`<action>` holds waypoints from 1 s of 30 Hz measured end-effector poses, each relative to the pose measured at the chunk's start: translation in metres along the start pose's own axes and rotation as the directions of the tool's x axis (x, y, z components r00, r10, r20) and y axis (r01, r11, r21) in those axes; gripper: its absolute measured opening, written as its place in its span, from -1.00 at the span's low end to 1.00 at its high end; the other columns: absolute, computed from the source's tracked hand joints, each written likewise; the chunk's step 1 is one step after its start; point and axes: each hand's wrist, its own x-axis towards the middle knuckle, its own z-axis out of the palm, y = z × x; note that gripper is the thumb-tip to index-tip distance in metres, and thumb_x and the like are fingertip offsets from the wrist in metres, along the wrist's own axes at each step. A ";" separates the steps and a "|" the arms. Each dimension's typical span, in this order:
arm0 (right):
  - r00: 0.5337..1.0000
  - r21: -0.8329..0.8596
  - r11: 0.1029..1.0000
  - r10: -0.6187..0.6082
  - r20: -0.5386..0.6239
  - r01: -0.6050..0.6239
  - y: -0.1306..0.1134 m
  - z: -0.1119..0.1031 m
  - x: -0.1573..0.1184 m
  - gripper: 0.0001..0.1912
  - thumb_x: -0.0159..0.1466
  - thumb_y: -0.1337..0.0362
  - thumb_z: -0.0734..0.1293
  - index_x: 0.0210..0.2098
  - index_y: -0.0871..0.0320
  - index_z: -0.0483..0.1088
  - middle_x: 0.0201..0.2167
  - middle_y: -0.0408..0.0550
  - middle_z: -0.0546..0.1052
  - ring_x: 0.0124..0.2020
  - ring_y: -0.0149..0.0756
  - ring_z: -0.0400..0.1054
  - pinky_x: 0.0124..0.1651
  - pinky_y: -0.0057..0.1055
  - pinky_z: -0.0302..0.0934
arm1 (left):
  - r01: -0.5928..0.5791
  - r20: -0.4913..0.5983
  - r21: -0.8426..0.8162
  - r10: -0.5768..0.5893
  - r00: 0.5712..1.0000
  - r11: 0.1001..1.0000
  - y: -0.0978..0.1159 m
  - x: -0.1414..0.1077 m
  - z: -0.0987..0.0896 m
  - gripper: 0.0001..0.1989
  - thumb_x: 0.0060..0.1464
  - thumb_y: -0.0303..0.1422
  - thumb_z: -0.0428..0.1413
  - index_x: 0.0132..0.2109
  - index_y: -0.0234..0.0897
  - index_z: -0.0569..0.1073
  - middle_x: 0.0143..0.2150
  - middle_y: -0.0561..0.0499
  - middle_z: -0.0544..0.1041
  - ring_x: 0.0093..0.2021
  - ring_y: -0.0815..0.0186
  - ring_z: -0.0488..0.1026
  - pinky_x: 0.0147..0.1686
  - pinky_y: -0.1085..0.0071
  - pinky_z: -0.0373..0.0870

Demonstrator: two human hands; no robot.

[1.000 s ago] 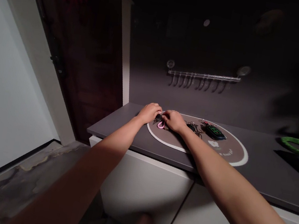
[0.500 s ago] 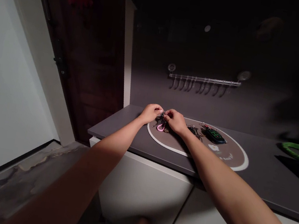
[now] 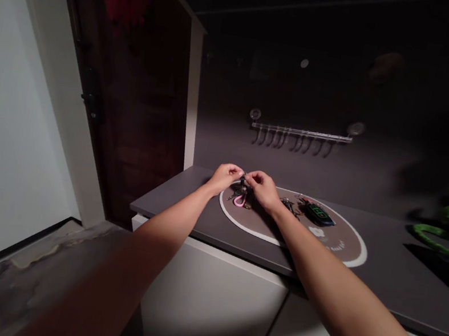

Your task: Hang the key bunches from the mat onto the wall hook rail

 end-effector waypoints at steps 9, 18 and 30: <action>1.000 0.060 0.998 -0.015 -0.027 0.016 -0.012 -0.003 -0.003 -0.74 0.04 0.09 0.25 -0.44 0.18 0.28 -0.51 -0.17 0.35 -0.45 -0.44 0.20 -0.30 -0.46 0.12 | -0.043 0.008 -0.036 0.043 0.999 0.998 0.008 -0.001 0.003 -0.81 -0.10 -0.32 0.10 -0.37 -0.39 0.45 -0.42 -0.01 0.49 -0.41 0.40 0.37 -0.32 0.46 0.27; 0.992 0.267 0.963 0.063 -0.113 -0.031 -0.015 -0.007 0.023 -0.78 -0.01 0.16 0.29 -0.45 0.18 0.25 -0.51 -0.19 0.30 -0.48 -0.49 0.17 -0.33 -0.49 0.14 | -0.137 -0.089 0.338 0.176 0.980 0.931 0.002 -0.002 0.001 -0.74 0.06 -0.26 -0.07 -0.43 -0.32 0.39 -0.52 0.05 0.38 -0.47 0.39 0.28 -0.41 0.48 0.17; 0.914 0.572 0.804 0.340 -0.220 -0.161 -0.049 -0.018 0.090 -0.95 0.02 0.46 0.24 -0.53 0.22 0.26 -0.65 -0.21 0.36 -0.61 -0.52 0.24 -0.47 -0.52 0.20 | -0.148 0.078 0.760 0.137 0.987 0.633 -0.004 -0.005 0.002 -0.71 0.15 -0.32 -0.18 -0.39 -0.27 0.37 -0.36 -0.05 0.46 -0.32 0.32 0.35 -0.34 0.44 0.15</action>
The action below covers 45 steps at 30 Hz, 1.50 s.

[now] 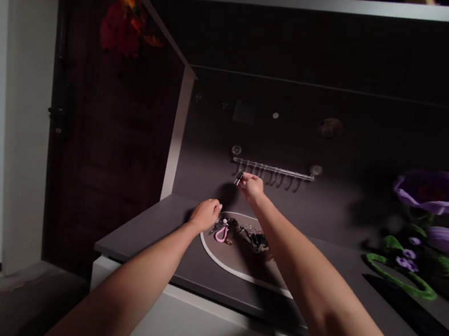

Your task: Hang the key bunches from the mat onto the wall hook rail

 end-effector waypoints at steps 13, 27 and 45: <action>0.983 0.098 0.989 0.123 -0.134 -0.111 0.004 0.024 0.020 -0.84 0.16 0.50 0.17 -0.52 0.21 0.24 -0.71 -0.25 0.31 -0.66 -0.56 0.21 -0.51 -0.54 0.25 | -0.013 0.032 0.053 0.011 0.999 0.998 0.000 0.002 0.001 -0.69 0.15 -0.31 -0.20 -0.36 -0.26 0.39 -0.32 -0.06 0.47 -0.30 0.31 0.37 -0.34 0.43 0.15; 0.988 0.093 0.987 0.141 -0.069 -0.134 0.016 0.017 0.020 -0.84 0.13 0.52 0.18 -0.54 0.21 0.23 -0.76 -0.27 0.26 -0.73 -0.58 0.12 -0.54 -0.52 0.25 | -0.025 0.040 0.063 0.022 0.999 0.998 0.000 0.002 0.001 -0.69 0.16 -0.32 -0.19 -0.36 -0.27 0.40 -0.33 -0.07 0.48 -0.30 0.31 0.38 -0.33 0.43 0.17; 0.982 -0.053 0.990 0.120 -0.146 -0.129 0.023 0.013 0.022 -0.93 0.05 0.47 0.22 -0.52 0.21 0.24 -0.77 -0.29 0.25 -0.73 -0.59 0.11 -0.59 -0.62 0.08 | -0.004 0.076 0.080 -0.002 0.997 0.997 0.003 0.001 -0.005 -0.68 0.14 -0.31 -0.19 -0.33 -0.27 0.44 -0.30 -0.07 0.50 -0.27 0.31 0.39 -0.30 0.43 0.19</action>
